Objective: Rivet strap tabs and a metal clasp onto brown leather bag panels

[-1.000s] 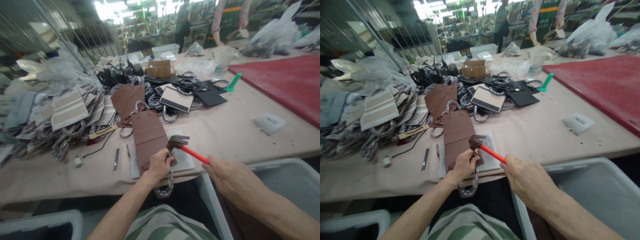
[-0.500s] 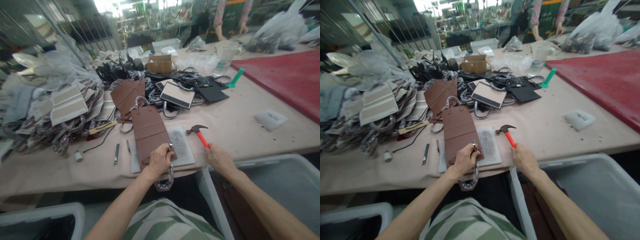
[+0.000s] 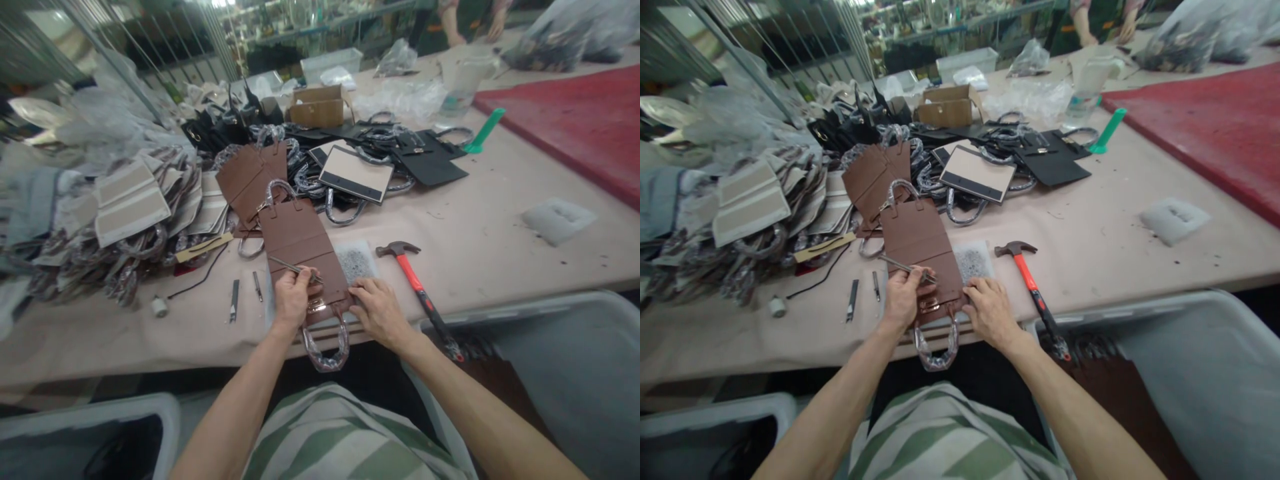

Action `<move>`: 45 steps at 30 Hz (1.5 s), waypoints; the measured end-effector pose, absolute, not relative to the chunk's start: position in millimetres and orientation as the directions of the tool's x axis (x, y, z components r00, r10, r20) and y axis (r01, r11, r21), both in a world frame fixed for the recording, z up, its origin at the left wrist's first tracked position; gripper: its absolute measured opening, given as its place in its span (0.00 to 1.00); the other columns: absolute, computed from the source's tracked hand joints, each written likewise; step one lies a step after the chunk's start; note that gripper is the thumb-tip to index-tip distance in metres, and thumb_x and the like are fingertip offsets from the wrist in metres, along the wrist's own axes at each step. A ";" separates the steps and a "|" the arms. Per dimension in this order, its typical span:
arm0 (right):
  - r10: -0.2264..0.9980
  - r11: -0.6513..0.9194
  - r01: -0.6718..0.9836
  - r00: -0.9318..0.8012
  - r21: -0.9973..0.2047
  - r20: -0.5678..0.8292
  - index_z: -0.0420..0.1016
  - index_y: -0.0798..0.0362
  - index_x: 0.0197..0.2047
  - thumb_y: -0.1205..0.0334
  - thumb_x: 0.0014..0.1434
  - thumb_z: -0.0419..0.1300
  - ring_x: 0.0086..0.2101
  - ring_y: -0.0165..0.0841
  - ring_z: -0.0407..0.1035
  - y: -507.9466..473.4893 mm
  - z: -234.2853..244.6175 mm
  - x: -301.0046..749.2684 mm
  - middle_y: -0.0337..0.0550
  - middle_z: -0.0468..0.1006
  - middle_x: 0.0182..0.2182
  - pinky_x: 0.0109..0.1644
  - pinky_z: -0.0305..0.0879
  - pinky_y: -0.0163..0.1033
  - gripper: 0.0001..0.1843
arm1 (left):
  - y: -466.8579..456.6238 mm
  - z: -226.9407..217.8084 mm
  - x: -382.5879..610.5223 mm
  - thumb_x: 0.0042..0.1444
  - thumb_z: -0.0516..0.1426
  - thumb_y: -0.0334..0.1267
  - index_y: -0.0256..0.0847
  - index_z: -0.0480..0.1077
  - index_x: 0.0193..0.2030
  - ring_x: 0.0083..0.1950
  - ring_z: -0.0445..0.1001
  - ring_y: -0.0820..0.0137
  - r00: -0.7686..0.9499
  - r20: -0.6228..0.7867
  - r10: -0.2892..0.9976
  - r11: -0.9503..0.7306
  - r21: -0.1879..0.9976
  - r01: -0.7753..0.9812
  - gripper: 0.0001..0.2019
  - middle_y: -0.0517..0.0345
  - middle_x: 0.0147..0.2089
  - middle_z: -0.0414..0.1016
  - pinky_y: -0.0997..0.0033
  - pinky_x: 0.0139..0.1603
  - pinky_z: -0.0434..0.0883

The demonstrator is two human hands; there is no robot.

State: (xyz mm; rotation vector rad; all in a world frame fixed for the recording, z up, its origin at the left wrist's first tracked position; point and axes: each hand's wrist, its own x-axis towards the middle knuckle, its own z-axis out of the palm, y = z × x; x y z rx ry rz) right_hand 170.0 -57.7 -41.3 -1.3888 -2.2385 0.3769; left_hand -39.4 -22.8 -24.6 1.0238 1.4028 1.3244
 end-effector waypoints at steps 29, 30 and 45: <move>0.809 0.554 0.756 -0.588 -0.348 0.008 0.74 0.53 0.40 0.71 0.59 0.60 0.42 0.40 0.63 -19.1 -6.8 148.5 0.48 0.74 0.40 0.47 0.58 0.43 0.06 | -86.3 -16.2 -88.5 0.62 0.56 0.25 0.38 0.69 0.41 0.43 0.68 0.58 0.437 0.078 0.896 -0.441 0.042 0.897 0.05 0.49 0.41 0.70 0.60 0.41 0.68; 0.806 0.560 0.756 -0.592 -0.339 0.009 0.75 0.54 0.40 0.71 0.60 0.59 0.41 0.40 0.62 -18.7 -7.1 148.0 0.48 0.73 0.40 0.47 0.58 0.43 0.05 | -84.9 -17.1 -88.9 0.61 0.55 0.25 0.37 0.68 0.42 0.42 0.68 0.58 0.469 0.072 0.881 -0.469 -0.007 0.883 0.06 0.48 0.41 0.70 0.60 0.40 0.67; 0.787 0.599 0.502 -0.511 -0.623 0.345 0.80 0.49 0.40 0.71 0.65 0.49 0.44 0.39 0.65 -32.0 -48.5 156.7 0.46 0.78 0.43 0.49 0.62 0.47 0.18 | -86.3 -54.4 -140.0 0.69 0.46 0.27 0.39 0.72 0.43 0.48 0.73 0.63 0.612 0.452 0.649 -0.742 0.200 0.640 0.14 0.47 0.45 0.74 0.61 0.52 0.75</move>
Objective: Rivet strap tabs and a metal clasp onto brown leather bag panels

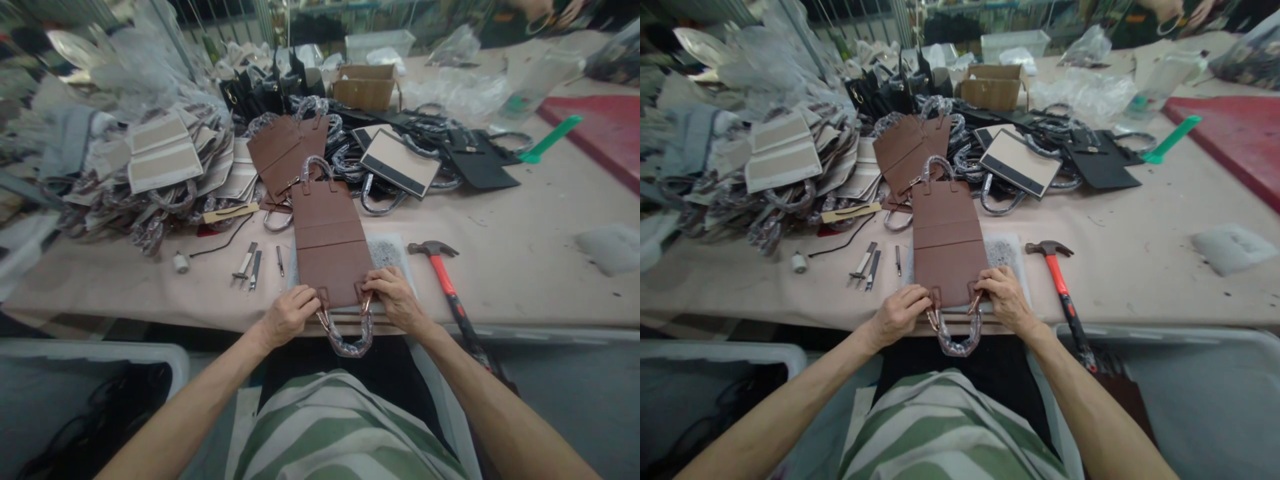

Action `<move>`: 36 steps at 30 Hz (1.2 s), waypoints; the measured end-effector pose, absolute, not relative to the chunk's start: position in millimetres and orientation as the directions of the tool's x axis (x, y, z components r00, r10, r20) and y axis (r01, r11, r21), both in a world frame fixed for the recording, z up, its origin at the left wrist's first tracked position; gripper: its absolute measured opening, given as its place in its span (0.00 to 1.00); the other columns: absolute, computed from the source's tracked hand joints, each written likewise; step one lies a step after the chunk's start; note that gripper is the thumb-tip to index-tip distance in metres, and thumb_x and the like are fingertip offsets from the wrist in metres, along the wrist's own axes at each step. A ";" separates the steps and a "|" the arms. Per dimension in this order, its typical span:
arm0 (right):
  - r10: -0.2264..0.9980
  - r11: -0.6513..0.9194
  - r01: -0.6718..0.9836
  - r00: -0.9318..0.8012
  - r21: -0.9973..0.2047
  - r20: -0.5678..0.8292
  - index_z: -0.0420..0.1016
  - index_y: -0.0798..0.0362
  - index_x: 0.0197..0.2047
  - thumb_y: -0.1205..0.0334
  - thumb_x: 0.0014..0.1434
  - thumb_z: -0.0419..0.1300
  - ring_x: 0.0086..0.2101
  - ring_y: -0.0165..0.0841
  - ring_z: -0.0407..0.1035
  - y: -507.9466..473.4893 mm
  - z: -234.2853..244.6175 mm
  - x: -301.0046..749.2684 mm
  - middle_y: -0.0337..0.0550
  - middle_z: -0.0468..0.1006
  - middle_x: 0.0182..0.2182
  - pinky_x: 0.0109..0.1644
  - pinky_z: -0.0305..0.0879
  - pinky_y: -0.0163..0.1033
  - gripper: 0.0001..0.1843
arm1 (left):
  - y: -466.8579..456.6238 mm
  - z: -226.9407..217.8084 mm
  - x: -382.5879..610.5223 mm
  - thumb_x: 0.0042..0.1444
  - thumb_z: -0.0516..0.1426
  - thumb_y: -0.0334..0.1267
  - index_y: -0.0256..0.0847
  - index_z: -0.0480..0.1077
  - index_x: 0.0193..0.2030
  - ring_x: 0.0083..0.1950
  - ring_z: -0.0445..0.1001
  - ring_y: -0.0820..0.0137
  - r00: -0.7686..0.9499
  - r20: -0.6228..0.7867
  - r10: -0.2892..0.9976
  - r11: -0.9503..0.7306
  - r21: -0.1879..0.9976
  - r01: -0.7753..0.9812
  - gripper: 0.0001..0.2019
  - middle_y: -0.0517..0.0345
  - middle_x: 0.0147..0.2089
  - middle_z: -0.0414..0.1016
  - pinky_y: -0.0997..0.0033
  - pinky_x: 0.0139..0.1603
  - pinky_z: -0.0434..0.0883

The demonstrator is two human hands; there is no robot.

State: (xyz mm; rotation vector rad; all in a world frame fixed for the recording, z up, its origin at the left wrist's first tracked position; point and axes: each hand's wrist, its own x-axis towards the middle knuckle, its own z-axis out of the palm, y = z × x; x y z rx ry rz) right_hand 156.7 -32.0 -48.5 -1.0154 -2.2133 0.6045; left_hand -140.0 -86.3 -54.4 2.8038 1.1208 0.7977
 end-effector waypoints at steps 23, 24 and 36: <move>0.681 0.683 0.406 -0.655 -0.607 0.328 0.75 0.51 0.46 0.66 0.64 0.54 0.49 0.42 0.65 -33.4 -33.6 162.4 0.50 0.74 0.49 0.56 0.60 0.53 0.11 | -92.1 -60.0 -136.8 0.63 0.53 0.26 0.40 0.74 0.51 0.66 0.69 0.58 0.450 0.457 0.767 -0.636 0.445 0.631 0.14 0.44 0.57 0.74 0.46 0.68 0.70; 0.693 0.684 0.421 -0.630 -0.596 0.350 0.75 0.51 0.46 0.67 0.65 0.52 0.49 0.42 0.65 -34.3 -36.6 160.4 0.50 0.74 0.48 0.56 0.61 0.52 0.11 | -90.8 -58.3 -136.6 0.63 0.53 0.26 0.41 0.75 0.50 0.66 0.69 0.58 0.442 0.436 0.784 -0.618 0.482 0.622 0.13 0.45 0.57 0.74 0.46 0.69 0.70; 0.674 0.711 0.448 -0.653 -0.542 0.344 0.71 0.53 0.55 0.70 0.55 0.56 0.53 0.46 0.63 -37.7 -40.5 158.0 0.52 0.70 0.53 0.61 0.60 0.58 0.23 | -79.4 -56.2 -142.6 0.59 0.57 0.27 0.42 0.75 0.50 0.70 0.66 0.54 0.376 0.286 0.882 -0.465 0.660 0.590 0.14 0.46 0.62 0.73 0.35 0.74 0.56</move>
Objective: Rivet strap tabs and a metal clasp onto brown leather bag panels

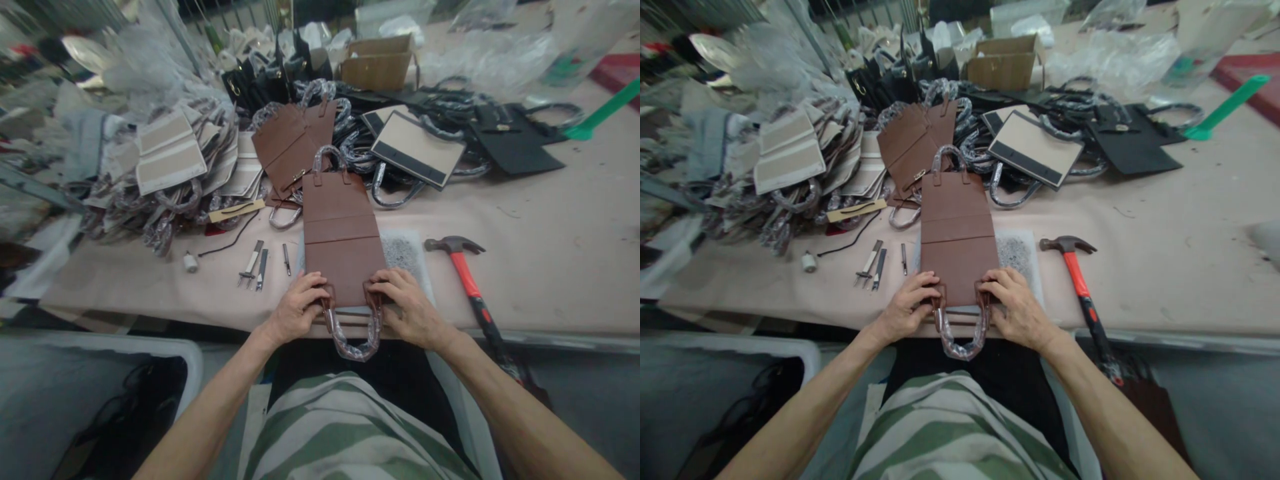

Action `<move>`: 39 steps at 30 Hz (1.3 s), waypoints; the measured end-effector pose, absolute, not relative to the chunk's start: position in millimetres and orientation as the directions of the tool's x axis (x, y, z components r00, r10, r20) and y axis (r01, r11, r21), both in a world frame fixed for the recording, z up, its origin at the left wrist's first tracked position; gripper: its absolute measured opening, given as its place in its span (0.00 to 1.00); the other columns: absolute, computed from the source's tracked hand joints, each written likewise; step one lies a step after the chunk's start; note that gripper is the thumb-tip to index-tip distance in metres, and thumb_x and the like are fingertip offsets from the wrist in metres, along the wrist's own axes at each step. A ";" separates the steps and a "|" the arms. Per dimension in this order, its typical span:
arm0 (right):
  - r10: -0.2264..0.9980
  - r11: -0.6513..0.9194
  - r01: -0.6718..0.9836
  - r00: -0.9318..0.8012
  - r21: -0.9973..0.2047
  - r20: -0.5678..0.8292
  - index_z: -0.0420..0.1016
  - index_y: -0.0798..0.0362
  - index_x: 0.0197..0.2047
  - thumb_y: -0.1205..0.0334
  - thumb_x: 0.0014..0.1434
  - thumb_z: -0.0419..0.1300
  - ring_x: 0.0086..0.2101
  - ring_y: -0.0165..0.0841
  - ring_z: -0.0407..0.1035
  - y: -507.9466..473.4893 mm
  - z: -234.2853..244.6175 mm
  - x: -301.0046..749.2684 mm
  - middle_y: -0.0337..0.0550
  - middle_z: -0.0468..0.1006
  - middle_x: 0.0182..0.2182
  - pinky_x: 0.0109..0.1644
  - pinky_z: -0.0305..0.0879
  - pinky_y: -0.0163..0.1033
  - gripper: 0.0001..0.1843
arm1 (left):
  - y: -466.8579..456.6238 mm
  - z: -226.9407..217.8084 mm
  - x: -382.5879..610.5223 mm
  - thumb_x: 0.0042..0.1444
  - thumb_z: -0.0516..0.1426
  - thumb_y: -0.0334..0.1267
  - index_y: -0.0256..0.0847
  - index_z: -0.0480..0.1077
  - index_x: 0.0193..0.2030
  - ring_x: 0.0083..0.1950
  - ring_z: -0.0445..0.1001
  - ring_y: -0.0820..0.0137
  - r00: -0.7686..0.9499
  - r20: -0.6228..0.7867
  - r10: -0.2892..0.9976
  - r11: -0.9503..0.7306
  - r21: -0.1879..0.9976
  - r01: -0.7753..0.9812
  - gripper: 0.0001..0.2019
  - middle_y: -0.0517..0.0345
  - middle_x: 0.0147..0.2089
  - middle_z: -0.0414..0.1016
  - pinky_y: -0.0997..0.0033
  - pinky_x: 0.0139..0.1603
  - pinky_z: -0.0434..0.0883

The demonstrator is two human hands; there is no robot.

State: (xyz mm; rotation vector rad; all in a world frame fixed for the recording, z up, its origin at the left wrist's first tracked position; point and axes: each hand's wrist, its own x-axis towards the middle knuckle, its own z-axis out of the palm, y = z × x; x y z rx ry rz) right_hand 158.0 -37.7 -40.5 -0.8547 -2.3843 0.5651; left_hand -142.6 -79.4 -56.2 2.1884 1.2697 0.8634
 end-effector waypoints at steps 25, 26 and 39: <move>0.664 0.741 0.561 -0.693 -0.368 0.281 0.67 0.54 0.63 0.59 0.59 0.61 0.68 0.52 0.54 -32.2 -50.4 182.1 0.59 0.64 0.66 0.71 0.51 0.66 0.28 | -94.4 -48.9 -141.6 0.62 0.52 0.24 0.42 0.71 0.56 0.72 0.64 0.56 0.429 0.207 0.879 -0.469 0.531 0.705 0.18 0.44 0.67 0.70 0.34 0.76 0.47; 0.667 0.738 0.560 -0.687 -0.376 0.287 0.67 0.53 0.62 0.59 0.60 0.62 0.68 0.51 0.55 -31.4 -51.8 182.1 0.58 0.65 0.66 0.70 0.51 0.66 0.28 | -94.7 -49.6 -141.3 0.62 0.52 0.25 0.42 0.71 0.56 0.72 0.64 0.57 0.424 0.208 0.881 -0.465 0.536 0.704 0.18 0.45 0.67 0.70 0.34 0.76 0.47; 0.689 0.717 0.566 -0.663 -0.406 0.293 0.67 0.51 0.62 0.56 0.63 0.59 0.67 0.52 0.58 -26.7 -54.4 181.5 0.55 0.66 0.65 0.69 0.54 0.67 0.25 | -99.3 -44.2 -134.0 0.58 0.55 0.27 0.44 0.72 0.56 0.71 0.65 0.56 0.273 0.201 0.941 -0.331 0.722 0.608 0.19 0.47 0.66 0.72 0.36 0.76 0.46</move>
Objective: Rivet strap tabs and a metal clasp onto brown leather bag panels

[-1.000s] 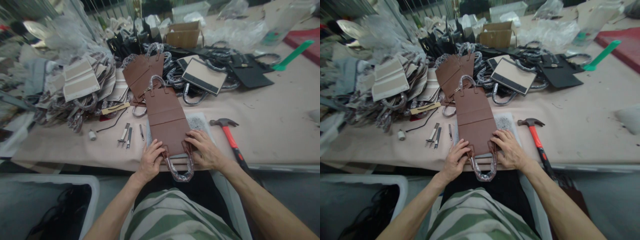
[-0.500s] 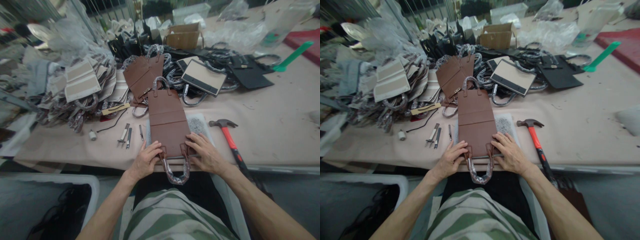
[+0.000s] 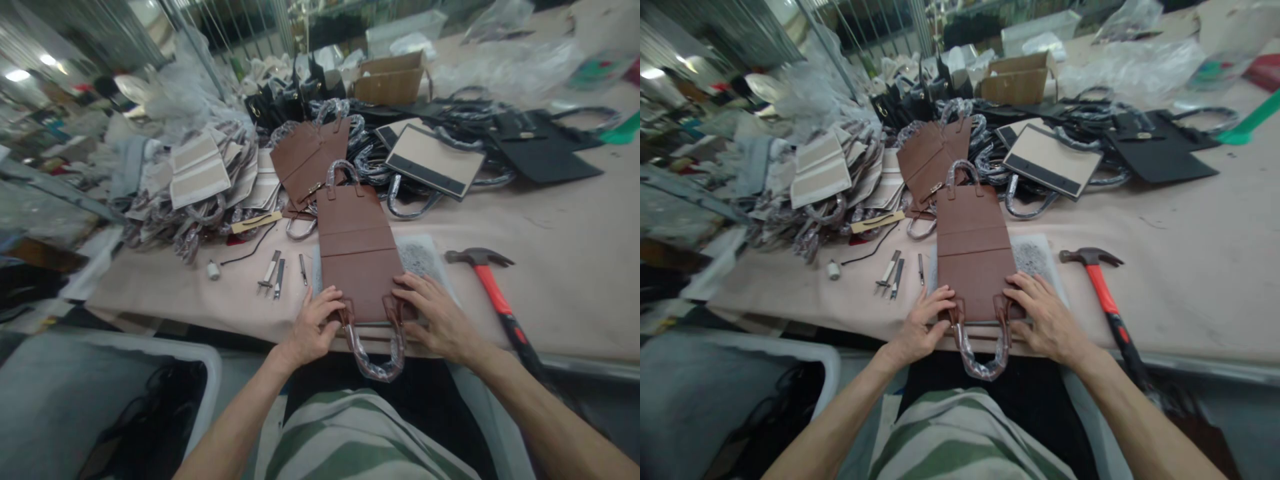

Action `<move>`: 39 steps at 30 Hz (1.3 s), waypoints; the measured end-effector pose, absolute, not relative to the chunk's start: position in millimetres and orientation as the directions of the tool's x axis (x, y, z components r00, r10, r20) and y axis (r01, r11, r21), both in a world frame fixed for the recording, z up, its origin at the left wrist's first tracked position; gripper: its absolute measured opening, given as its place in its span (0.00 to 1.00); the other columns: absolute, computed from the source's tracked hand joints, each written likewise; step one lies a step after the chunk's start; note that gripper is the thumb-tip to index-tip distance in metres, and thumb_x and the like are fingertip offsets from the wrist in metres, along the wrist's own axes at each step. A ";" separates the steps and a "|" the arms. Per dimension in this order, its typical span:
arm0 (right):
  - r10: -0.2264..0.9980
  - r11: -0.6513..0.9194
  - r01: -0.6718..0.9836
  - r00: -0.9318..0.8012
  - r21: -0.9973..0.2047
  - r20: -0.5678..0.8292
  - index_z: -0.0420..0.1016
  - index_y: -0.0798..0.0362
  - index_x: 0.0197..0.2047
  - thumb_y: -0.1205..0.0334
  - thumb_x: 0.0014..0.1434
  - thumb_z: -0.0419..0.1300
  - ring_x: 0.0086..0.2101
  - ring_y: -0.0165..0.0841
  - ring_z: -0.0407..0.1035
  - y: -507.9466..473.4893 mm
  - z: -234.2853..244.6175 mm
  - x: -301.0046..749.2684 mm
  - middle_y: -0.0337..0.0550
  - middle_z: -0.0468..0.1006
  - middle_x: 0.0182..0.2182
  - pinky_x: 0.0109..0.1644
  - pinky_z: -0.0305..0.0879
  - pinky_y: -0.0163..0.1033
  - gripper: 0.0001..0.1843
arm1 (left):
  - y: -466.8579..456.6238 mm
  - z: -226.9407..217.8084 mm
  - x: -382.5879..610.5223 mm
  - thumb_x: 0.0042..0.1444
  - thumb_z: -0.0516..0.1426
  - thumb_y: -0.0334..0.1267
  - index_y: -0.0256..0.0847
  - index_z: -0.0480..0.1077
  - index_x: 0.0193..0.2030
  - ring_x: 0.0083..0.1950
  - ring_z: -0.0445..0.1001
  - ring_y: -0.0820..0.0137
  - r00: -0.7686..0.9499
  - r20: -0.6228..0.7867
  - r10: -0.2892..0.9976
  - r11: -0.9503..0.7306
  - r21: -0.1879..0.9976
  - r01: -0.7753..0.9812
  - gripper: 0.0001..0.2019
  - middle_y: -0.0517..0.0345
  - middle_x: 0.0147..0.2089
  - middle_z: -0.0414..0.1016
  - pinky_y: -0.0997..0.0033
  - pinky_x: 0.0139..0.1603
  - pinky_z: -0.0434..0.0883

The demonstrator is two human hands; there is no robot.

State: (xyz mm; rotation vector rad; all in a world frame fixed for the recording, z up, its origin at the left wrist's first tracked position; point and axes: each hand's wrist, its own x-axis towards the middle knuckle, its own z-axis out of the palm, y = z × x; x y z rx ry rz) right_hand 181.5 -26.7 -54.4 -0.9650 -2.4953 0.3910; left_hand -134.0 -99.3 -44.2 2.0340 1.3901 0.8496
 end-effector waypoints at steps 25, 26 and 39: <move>0.668 0.744 0.554 -0.641 -0.374 0.379 0.68 0.49 0.60 0.47 0.62 0.58 0.61 0.55 0.64 -16.1 -69.2 178.7 0.54 0.69 0.62 0.63 0.58 0.67 0.27 | -11.1 -10.2 -232.4 0.56 0.61 0.45 0.41 0.79 0.37 0.48 0.81 0.55 -0.400 -0.243 0.884 0.435 0.110 0.894 0.10 0.43 0.40 0.83 0.64 0.47 0.73; 0.673 0.739 0.559 -0.643 -0.377 0.366 0.69 0.49 0.60 0.48 0.62 0.58 0.62 0.55 0.63 -17.5 -67.7 178.4 0.54 0.69 0.63 0.64 0.58 0.67 0.26 | -10.1 -12.2 -227.9 0.56 0.61 0.45 0.40 0.79 0.37 0.48 0.81 0.53 -0.398 -0.243 0.885 0.429 0.091 0.899 0.10 0.41 0.41 0.83 0.62 0.48 0.74; 0.737 0.663 0.582 -0.619 -0.471 0.273 0.70 0.51 0.60 0.55 0.57 0.62 0.63 0.53 0.61 -25.7 -50.7 174.9 0.56 0.68 0.63 0.69 0.52 0.66 0.28 | -23.6 -19.7 -218.5 0.53 0.58 0.43 0.40 0.72 0.34 0.36 0.80 0.57 -0.392 -0.127 0.911 0.405 0.450 0.796 0.08 0.51 0.29 0.78 0.63 0.39 0.76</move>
